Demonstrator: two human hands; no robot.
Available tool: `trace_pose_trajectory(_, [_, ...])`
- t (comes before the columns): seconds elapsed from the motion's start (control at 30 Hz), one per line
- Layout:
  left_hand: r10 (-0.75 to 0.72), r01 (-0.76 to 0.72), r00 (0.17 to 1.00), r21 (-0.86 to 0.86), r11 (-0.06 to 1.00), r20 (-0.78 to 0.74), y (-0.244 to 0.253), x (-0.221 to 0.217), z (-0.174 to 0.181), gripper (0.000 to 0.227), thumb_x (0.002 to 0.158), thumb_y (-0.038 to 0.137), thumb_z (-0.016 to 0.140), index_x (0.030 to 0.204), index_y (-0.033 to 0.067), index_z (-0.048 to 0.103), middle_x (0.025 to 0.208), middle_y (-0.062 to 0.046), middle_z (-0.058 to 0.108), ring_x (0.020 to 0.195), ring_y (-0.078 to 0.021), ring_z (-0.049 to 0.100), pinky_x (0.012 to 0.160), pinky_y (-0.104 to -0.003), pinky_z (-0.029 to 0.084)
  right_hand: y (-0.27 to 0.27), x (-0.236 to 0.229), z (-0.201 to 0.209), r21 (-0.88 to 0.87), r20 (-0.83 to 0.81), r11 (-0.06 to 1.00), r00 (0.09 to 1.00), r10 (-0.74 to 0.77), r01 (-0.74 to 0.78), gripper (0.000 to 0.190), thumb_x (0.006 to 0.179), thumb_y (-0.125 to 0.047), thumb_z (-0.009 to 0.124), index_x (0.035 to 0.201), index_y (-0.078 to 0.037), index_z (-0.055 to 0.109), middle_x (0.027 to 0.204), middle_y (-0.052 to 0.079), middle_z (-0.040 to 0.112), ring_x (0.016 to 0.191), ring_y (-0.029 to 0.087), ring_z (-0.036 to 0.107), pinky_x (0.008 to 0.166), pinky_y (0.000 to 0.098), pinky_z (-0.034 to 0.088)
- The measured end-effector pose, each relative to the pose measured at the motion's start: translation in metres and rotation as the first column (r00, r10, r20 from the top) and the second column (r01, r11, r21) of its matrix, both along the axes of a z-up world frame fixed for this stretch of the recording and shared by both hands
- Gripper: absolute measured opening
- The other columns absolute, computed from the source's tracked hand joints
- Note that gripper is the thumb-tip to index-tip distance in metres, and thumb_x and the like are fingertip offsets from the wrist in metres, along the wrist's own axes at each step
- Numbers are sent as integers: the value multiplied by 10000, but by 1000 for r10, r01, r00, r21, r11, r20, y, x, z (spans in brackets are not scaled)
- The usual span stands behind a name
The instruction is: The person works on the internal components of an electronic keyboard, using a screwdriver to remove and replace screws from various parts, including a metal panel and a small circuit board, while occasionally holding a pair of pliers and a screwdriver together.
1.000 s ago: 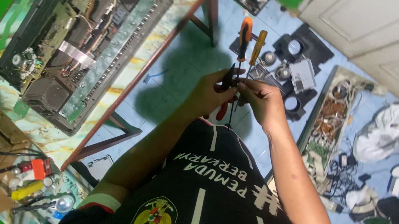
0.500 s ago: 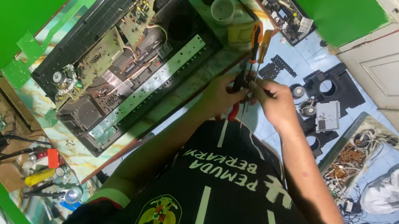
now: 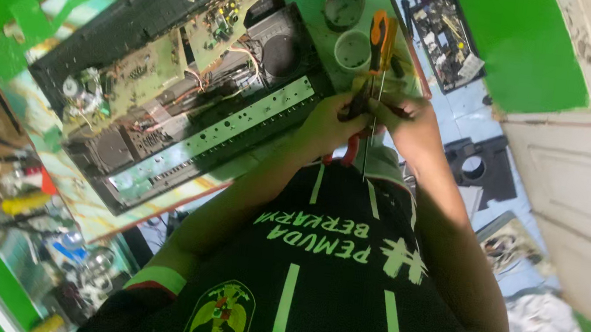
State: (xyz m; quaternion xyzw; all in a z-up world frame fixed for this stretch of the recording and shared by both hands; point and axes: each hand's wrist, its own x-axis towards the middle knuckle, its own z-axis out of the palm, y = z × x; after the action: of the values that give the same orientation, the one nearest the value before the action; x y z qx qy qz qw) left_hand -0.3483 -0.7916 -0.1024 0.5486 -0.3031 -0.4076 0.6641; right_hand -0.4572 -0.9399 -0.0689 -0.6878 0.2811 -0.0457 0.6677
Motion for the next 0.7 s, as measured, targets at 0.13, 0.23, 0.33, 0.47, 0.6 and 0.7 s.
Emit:
trace_pose_trajectory(0.13, [111,-34,960,286,958,-258,-25,11,24,291,1016,131,625,1280,10,600,826,-106,733,445,-176,649,335,-280,398,-46,31,4,-3,-61,990,988,143,-143,239,994,-185,694,1109,14,757,816,61,732,659,89,623,587,257,483])
trace_pose_trajectory(0.23, [184,-87,957,386,918,-223,-52,20,46,314,1003,136,619,1291,16,583,806,-89,725,425,-180,663,270,-278,374,-77,48,4,34,-39,975,974,223,-221,266,994,-201,707,1101,36,764,811,75,721,686,93,628,607,261,482])
trace_pose_trajectory(0.33, [233,-167,959,340,925,-163,-71,19,56,402,1021,135,626,1406,50,544,792,-79,692,450,-172,678,284,-275,387,-103,61,-1,49,-44,958,958,284,-282,293,958,-209,722,1151,9,753,846,52,744,734,85,659,663,239,518])
trace_pose_trajectory(0.47, [313,-238,932,344,908,-183,-83,13,41,471,972,105,622,1436,79,546,858,-33,707,492,-148,663,317,-250,388,-125,72,-10,150,16,925,936,351,-350,271,972,-222,725,1138,-10,758,918,18,764,811,69,676,723,222,534])
trace_pose_trajectory(0.6, [389,-385,921,101,917,-28,-101,20,8,466,989,34,723,1435,49,589,1136,-24,749,1034,-91,690,905,-239,559,-135,84,-12,78,38,912,916,400,-402,258,988,-224,741,1167,-42,785,931,12,780,844,45,662,775,200,518])
trace_pose_trajectory(0.7, [426,-412,904,181,893,-43,-99,20,-16,447,958,39,739,1389,58,626,1111,-19,749,1016,-84,671,918,-252,541,-139,89,-17,47,-182,901,883,432,-431,274,985,-276,710,1188,-115,800,832,4,743,650,75,574,596,227,439])
